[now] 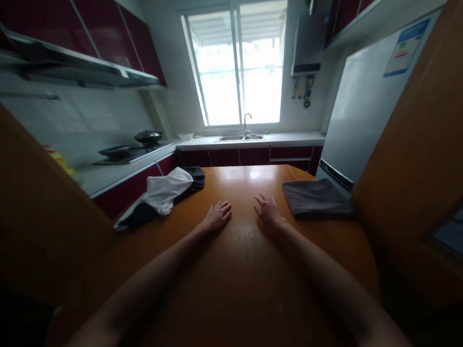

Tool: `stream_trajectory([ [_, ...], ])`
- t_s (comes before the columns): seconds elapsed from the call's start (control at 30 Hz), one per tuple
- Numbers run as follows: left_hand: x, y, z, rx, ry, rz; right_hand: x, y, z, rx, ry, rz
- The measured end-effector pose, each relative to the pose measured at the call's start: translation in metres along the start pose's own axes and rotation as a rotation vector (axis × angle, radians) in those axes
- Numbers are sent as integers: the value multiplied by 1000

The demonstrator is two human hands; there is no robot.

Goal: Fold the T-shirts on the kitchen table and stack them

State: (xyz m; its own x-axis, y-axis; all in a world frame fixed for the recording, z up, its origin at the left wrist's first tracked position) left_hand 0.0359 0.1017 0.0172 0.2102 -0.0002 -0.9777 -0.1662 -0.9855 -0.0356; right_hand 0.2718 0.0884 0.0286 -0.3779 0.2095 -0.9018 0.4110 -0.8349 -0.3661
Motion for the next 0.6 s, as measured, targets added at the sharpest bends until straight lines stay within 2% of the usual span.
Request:
stream_trajectory([
  [0.1,-5,11,26,-52,8,-43,26,-10,22,110,-14,78],
  [0.2,-3,14,32,-53,2,-54,42,-9,27,152,-3,141],
  [0.4,5,12,28,-51,-20,-40,48,-6,19,139,2,165],
  [0.6,5,13,28,-56,-20,-44,49,-7,17,128,6,171],
])
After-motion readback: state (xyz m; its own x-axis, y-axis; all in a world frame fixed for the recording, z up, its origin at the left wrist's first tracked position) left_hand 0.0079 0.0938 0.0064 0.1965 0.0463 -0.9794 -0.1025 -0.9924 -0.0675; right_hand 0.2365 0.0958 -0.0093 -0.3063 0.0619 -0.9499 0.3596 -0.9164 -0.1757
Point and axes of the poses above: each hand's wrist, its own y-axis away from the middle knuckle, its own x-axis out of the palm, z = x × y, the point moved 5 cm from there along -y, towards the middle knuckle, and after that the axes turned 13 degrees about -x, right-handed, at the moved point
